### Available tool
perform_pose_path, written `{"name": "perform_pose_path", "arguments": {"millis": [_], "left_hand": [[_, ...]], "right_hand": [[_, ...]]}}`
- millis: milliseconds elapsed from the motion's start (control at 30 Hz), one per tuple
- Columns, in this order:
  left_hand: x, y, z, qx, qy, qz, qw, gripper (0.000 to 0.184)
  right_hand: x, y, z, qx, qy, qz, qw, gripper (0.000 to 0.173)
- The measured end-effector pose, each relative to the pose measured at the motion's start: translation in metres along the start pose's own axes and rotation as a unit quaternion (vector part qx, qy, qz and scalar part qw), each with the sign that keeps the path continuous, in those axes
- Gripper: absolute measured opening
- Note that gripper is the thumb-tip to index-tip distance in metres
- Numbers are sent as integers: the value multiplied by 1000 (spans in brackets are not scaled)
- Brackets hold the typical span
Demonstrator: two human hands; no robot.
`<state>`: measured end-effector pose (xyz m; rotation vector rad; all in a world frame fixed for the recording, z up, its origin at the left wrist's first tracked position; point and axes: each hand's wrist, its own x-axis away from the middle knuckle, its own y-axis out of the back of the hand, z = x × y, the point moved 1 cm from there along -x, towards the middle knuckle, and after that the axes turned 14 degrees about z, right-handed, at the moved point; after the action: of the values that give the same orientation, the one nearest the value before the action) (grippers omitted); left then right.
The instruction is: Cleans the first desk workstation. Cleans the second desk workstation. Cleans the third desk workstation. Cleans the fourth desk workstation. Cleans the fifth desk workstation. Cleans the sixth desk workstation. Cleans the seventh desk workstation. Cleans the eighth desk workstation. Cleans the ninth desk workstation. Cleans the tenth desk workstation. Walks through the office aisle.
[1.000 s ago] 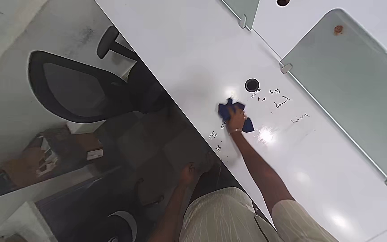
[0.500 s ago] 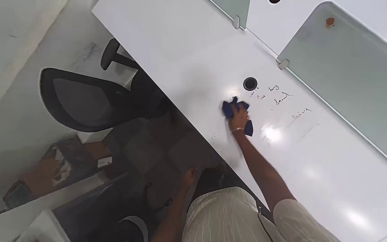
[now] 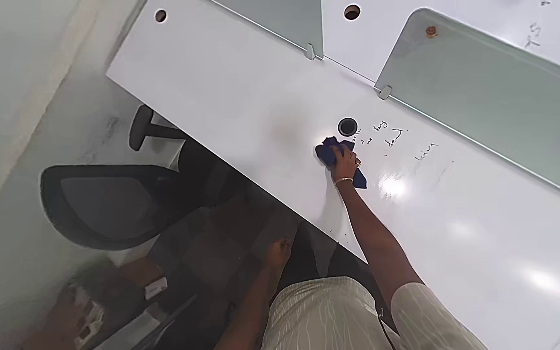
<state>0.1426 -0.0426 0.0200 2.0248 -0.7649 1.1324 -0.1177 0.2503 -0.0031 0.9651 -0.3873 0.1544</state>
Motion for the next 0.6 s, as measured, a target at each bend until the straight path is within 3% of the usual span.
{"name": "perform_pose_path", "arguments": {"millis": [67, 100, 200, 267, 300, 367, 467, 533, 600], "left_hand": [[-9, 20, 13, -31, -16, 17, 999, 32], [-14, 32, 18, -46, -26, 29, 998, 31], [-27, 67, 37, -95, -44, 69, 992, 31], [-32, 96, 50, -133, -39, 86, 987, 31], [-34, 110, 54, -146, -38, 87, 985, 31], [-31, 136, 62, -167, -31, 86, 982, 31], [-36, 166, 77, -210, -21, 93, 973, 30], [-41, 179, 84, -228, -16, 100, 968, 30], [-44, 188, 84, -237, -16, 106, 966, 30]], "right_hand": [[6, -14, 26, -30, -63, -16, 997, 58], [21, -30, 42, -41, -52, 5, 998, 56], [98, -85, 73, -16, 109, 142, 984, 56], [136, -97, 57, 1, 152, 169, 974, 59], [147, -89, 37, -2, 111, 147, 983, 59], [170, -67, -10, -27, -65, 41, 997, 52], [217, -55, -71, -36, -328, -139, 934, 56], [248, -78, -70, -50, -392, -201, 896, 60], [264, -110, -35, -83, -352, -199, 911, 57]]}}
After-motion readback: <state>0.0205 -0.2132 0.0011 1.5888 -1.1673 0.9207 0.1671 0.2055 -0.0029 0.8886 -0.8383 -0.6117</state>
